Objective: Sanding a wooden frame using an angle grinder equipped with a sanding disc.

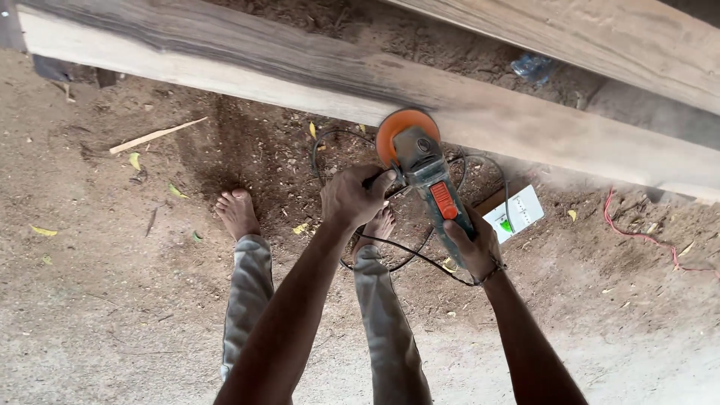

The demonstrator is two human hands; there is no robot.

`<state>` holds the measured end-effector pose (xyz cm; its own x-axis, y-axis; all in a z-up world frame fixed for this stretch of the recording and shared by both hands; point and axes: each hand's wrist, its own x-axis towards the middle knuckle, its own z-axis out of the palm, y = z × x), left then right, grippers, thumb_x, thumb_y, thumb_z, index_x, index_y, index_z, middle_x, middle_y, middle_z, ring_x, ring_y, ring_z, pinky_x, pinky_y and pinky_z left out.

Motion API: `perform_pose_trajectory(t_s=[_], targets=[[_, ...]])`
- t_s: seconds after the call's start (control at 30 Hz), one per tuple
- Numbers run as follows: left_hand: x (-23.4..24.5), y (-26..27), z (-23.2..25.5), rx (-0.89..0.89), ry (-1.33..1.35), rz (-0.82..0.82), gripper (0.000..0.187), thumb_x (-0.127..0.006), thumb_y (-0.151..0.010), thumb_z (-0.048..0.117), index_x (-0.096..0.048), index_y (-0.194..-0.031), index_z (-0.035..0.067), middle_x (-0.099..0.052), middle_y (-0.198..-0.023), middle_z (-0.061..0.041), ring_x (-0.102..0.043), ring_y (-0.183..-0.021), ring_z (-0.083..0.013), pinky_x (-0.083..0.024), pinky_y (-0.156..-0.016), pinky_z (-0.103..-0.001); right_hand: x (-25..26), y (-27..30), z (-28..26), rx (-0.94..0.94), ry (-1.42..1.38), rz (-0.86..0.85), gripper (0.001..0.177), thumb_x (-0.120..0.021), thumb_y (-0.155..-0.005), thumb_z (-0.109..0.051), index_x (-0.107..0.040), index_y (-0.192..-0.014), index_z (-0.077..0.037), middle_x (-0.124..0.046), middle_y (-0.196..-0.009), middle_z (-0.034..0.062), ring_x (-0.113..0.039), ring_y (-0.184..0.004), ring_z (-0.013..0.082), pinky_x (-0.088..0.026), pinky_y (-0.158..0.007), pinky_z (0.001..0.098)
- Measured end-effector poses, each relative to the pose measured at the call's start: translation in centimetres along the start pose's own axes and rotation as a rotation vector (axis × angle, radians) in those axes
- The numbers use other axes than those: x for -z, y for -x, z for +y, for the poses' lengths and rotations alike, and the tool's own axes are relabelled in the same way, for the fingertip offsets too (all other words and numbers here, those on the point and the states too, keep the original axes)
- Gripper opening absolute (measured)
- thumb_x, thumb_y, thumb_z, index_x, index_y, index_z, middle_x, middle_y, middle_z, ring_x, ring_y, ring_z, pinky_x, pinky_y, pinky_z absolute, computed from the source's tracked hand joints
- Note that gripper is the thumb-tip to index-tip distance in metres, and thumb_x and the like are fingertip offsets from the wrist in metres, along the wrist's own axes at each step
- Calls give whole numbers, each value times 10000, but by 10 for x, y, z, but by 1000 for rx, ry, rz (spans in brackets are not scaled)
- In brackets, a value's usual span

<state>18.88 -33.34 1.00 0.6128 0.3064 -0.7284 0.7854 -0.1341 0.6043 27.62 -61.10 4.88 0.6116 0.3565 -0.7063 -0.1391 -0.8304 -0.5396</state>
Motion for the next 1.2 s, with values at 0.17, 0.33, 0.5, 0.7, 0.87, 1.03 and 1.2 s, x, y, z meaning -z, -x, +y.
perform_pose_trajectory(t_s=[0.17, 0.33, 0.5, 0.7, 0.87, 1.03, 1.2], targets=[[-36, -2, 10, -9, -79, -54, 313, -620, -964, 505, -803, -919, 256, -707, -612, 37, -542, -419, -93, -367, -377, -305, 13, 11, 34, 2, -98, 23, 774, -631, -879, -637, -622, -1326, -5, -723, -880, 100, -664, -762, 154, -545, -606, 333], [-65, -5, 29, -102, -69, -44, 304, -601, -951, 512, -804, -923, 288, -719, -732, 62, -568, -447, -66, -391, -344, -276, 24, 26, 80, -14, -75, 71, 716, -610, -908, -609, -649, -1262, 12, -720, -850, 108, -674, -740, 163, -545, -590, 333], [-100, -21, 52, -85, -162, -277, 420, -522, -957, 620, -783, -1007, 295, -735, -717, 38, -583, -499, -76, -460, -453, -277, 34, 44, 124, -85, -315, 103, 595, -596, -951, -539, -616, -1167, 14, -716, -781, 111, -708, -602, 182, -592, -512, 343], [-72, -27, 64, -143, -343, -355, 527, -498, -991, 670, -772, -1026, 222, -674, -686, 6, -546, -512, -100, -465, -497, -302, 2, 50, 121, -161, -617, 129, 526, -624, -958, -437, -567, -1237, 6, -701, -872, 94, -710, -685, 174, -601, -576, 355], [56, -11, -22, -11, -149, -167, 416, -497, -977, 589, -770, -1109, 305, -706, -721, 47, -555, -478, -80, -459, -437, -275, -77, -18, 34, 49, -494, -60, 566, -696, -962, -432, -593, -1321, -7, -674, -998, 67, -633, -858, 137, -538, -715, 323], [204, 0, -121, 149, 71, 147, 335, -625, -948, 485, -758, -1165, 266, -747, -728, 25, -608, -482, -59, -489, -412, -279, -165, -86, -163, 153, -77, -249, 741, -676, -843, -598, -585, -1377, -92, -717, -983, 75, -667, -801, 144, -548, -679, 340], [308, -33, -229, 95, 222, 378, 345, -638, -967, 453, -770, -1101, 164, -757, -754, -22, -656, -554, -71, -495, -444, -286, -243, -137, -305, 118, 4, -429, 910, -633, -751, -738, -551, -1397, -102, -759, -895, 110, -718, -721, 204, -587, -639, 369]])
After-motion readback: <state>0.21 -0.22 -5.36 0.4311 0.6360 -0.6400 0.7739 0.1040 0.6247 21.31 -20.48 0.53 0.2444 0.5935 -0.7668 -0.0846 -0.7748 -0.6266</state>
